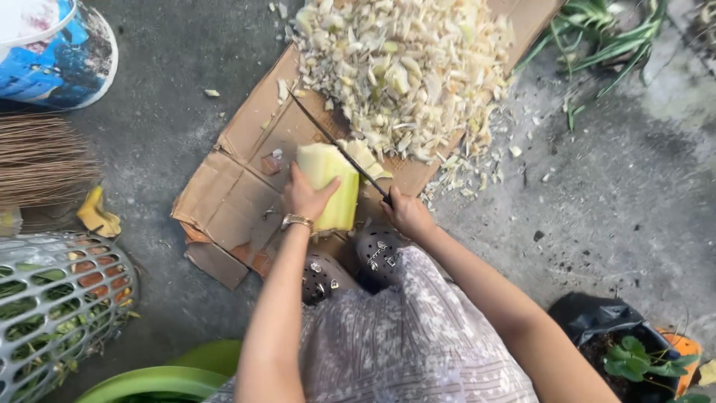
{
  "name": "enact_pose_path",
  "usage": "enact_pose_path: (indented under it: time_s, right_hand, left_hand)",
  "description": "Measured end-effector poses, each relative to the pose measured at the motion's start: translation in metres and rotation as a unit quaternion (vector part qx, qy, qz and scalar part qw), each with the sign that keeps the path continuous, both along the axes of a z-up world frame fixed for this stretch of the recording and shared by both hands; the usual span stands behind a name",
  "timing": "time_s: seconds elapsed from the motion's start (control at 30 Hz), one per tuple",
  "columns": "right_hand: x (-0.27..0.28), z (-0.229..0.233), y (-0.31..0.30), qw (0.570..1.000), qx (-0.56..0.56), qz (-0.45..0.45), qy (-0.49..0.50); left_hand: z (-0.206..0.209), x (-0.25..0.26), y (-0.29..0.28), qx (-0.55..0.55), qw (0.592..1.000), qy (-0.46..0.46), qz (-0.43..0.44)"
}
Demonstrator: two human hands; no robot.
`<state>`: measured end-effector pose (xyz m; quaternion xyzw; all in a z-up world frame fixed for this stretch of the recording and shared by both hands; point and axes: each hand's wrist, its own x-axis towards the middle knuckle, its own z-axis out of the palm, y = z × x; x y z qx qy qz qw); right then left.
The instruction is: Chopping bamboo shoots into thin pieces using a large knife on a cardboard sheet outdoors.
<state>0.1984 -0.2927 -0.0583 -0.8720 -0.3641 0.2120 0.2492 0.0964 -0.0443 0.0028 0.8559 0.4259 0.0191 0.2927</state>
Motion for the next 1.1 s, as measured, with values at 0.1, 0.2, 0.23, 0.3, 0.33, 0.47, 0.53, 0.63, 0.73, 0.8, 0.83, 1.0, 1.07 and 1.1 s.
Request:
enact_pose_path:
  time_s: [0.1, 0.2, 0.23, 0.3, 0.33, 0.47, 0.53, 0.63, 0.73, 0.8, 0.83, 1.0, 1.07, 1.1]
  right_hand:
    - [0.026, 0.021, -0.005, 0.975, -0.008, 0.007, 0.222]
    - [0.061, 0.036, -0.01, 0.928, 0.008, -0.004, 0.373]
    - [0.055, 0.043, -0.01, 0.928, 0.01, -0.002, 0.371]
    - [0.05, 0.057, -0.007, 0.982, 0.121, 0.053, 0.135]
    - [0.053, 0.082, 0.003, 0.982, 0.126, 0.056, 0.127]
    - [0.004, 0.148, 0.011, 0.993, 0.12, 0.001, 0.0]
    - [-0.01, 0.144, 0.019, 0.993, 0.094, -0.044, 0.048]
    - [-0.022, 0.076, 0.016, 0.992, 0.086, -0.072, 0.056]
    - [-0.018, -0.017, 0.01, 0.999, 0.025, -0.036, 0.009]
    - [0.003, -0.052, 0.009, 0.999, 0.052, -0.003, 0.001]
    - [0.0, -0.049, 0.001, 0.999, 0.047, 0.0, 0.011]
    - [0.029, 0.042, 0.011, 0.934, 0.014, -0.104, 0.341]
    - [0.021, 0.075, 0.003, 0.958, 0.012, -0.102, 0.268]
    - [0.019, 0.092, 0.001, 0.977, 0.015, -0.091, 0.19]
  left_hand:
    - [0.009, -0.025, 0.008, -0.029, 0.999, 0.035, -0.014]
    - [0.016, -0.023, 0.011, -0.071, 0.997, 0.001, 0.005]
    - [0.016, -0.023, 0.01, -0.069, 0.998, 0.0, 0.006]
    - [0.016, -0.017, 0.01, -0.054, 0.998, 0.012, 0.004]
    - [0.016, -0.009, 0.016, -0.048, 0.999, 0.004, 0.006]
    - [0.005, -0.028, 0.014, -0.046, 0.997, 0.059, -0.009]
    - [0.005, -0.028, 0.02, -0.007, 0.999, 0.026, -0.031]
    - [0.005, -0.031, 0.022, -0.101, 0.995, 0.027, 0.002]
    - [0.001, -0.034, 0.03, -0.162, 0.981, -0.107, 0.014]
    - [0.006, -0.018, 0.033, -0.111, 0.99, -0.081, -0.02]
    - [0.0, -0.034, 0.036, -0.116, 0.991, -0.071, -0.015]
    - [-0.057, -0.067, 0.096, -0.296, 0.905, -0.304, -0.017]
    - [-0.046, -0.084, 0.097, -0.194, 0.943, -0.272, 0.004]
    - [-0.04, -0.093, 0.097, -0.084, 0.967, -0.239, 0.027]
